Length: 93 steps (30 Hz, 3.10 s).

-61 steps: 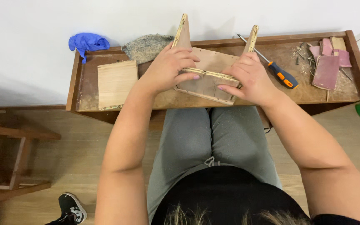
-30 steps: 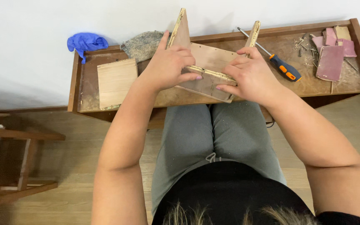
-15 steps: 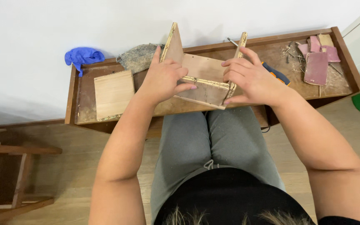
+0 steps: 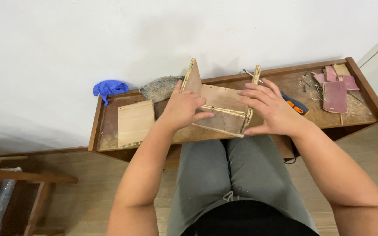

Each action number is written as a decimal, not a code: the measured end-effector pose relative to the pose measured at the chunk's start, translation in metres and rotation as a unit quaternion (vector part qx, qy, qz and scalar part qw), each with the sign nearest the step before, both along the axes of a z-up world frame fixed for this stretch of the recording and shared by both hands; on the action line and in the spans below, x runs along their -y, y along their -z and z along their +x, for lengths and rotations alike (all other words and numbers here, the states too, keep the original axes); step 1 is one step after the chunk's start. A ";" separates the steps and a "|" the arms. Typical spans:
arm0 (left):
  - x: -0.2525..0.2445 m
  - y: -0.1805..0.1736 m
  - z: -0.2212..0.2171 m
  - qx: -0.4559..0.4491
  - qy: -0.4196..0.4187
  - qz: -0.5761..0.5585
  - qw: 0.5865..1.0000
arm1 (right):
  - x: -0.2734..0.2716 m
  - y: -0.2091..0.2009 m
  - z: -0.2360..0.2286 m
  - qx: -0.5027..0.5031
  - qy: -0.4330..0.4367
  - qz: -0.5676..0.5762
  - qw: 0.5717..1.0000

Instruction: The person assembles a small wooden box by aligning its panels and securing them with screws. They use a screwdriver to tighten screws at the corners, ensuring the structure is stable.

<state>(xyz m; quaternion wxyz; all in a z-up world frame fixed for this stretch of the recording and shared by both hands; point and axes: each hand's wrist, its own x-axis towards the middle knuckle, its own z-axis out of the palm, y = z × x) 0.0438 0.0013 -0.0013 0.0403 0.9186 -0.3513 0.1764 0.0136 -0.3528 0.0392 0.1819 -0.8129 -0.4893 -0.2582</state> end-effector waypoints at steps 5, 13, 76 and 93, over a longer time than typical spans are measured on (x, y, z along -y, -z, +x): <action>-0.003 -0.006 0.002 0.028 0.006 -0.001 1.000 | 0.074 0.027 0.019 -0.059 0.104 0.070 0.990; 0.012 -0.053 -0.025 -0.024 0.034 0.012 0.999 | 0.235 0.053 0.045 -0.167 0.371 0.079 0.910; -0.001 -0.008 -0.003 0.059 0.004 0.003 0.998 | 0.029 -0.014 -0.009 -0.310 -0.078 0.119 0.940; 0.013 -0.030 -0.008 -0.019 0.031 -0.014 0.999 | 0.050 0.067 0.037 -0.408 -0.127 0.184 0.885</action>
